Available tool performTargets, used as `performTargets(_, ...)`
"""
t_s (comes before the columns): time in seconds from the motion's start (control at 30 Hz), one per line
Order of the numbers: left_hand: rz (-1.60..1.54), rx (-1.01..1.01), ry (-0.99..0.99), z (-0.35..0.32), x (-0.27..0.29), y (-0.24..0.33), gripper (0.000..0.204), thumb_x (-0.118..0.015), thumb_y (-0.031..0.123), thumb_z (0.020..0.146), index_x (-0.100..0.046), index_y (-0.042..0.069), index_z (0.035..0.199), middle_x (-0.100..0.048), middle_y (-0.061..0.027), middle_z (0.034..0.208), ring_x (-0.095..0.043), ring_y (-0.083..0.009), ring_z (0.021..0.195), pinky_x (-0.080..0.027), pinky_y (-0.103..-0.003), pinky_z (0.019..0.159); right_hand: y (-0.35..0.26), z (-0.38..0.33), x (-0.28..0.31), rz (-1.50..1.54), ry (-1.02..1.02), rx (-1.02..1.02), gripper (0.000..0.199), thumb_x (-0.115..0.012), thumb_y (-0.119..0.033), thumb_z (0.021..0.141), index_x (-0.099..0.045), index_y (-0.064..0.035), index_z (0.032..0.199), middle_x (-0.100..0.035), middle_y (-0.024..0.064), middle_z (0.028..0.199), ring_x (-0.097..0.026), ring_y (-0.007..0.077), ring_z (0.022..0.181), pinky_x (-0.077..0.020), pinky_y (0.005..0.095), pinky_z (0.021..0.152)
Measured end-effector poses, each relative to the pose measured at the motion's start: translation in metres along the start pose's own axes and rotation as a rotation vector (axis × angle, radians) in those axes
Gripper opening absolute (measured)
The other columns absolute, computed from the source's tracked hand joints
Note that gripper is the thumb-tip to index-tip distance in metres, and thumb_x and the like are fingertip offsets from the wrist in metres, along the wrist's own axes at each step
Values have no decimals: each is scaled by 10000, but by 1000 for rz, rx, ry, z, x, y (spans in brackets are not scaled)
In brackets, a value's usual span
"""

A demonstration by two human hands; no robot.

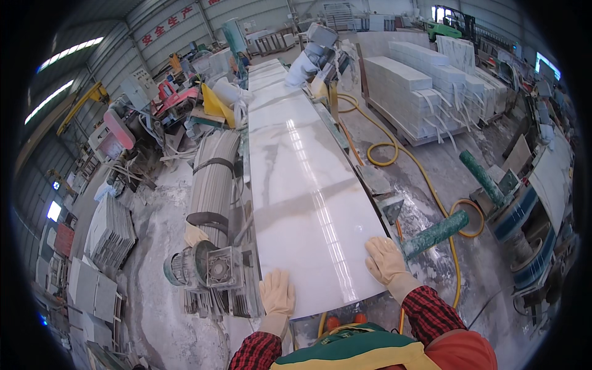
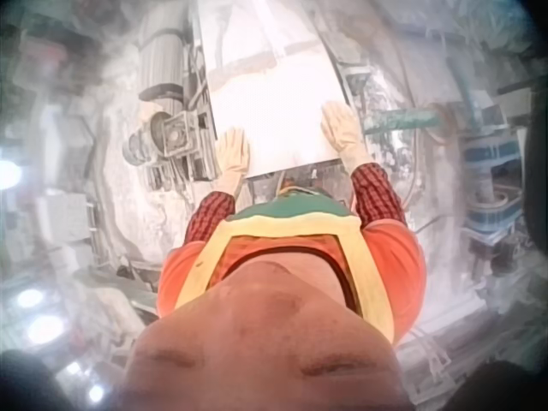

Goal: The person repeatedly moves large white stone slabs through a polishing machine, guiding them with gloved hands. The slabs are flipped and re-fed into the machine multiple times to polish both sides.

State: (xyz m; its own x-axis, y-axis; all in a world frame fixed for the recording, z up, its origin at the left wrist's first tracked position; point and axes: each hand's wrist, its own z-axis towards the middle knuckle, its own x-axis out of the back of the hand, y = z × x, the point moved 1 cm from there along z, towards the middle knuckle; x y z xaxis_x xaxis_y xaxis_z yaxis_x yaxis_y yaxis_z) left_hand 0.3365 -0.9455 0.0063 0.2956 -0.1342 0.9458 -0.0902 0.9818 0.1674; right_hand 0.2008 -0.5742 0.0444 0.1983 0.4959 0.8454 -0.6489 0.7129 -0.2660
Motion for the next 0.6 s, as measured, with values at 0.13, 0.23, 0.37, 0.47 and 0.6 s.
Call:
performTargets(0.13,7,-4,18,-3,0,1,541,-630,376,1026,-612,166,1524,-572,-169,1594,-481,-453,1475,-322,-659,1225,-2,-2,2,3,5,2,468,-654,-286,974,-625,-46,1374,-630,180,1410,-565,383,1365,-400,524,1212)
performTargets(0.23,-4,-8,17,-4,3,3,537,-629,374,1026,-613,162,1519,-573,-170,1592,-483,-454,1470,-324,-656,1224,-2,-4,1,1,9,-3,462,-654,-281,972,-628,-45,1368,-631,179,1406,-567,384,1360,-402,527,1209)
performTargets(0.37,2,-7,18,-7,3,2,535,-628,377,1027,-615,154,1513,-573,-176,1589,-488,-457,1464,-325,-650,1227,-4,-6,2,4,29,-4,445,-654,-266,963,-636,-41,1347,-638,178,1389,-574,387,1339,-410,531,1196)
performTargets(0.47,6,-3,18,-10,4,3,535,-626,381,1030,-616,152,1513,-574,-179,1587,-494,-458,1459,-326,-645,1228,-6,-5,5,31,26,-3,441,-655,-249,952,-638,-31,1335,-642,184,1372,-584,391,1308,-426,530,1178)
performTargets(0.6,11,-11,25,-13,4,2,532,-627,385,1032,-623,144,1507,-577,-180,1584,-499,-457,1454,-330,-640,1223,-10,-4,10,34,44,22,428,-658,-229,937,-637,-17,1309,-645,195,1337,-597,398,1253,-451,531,1144)
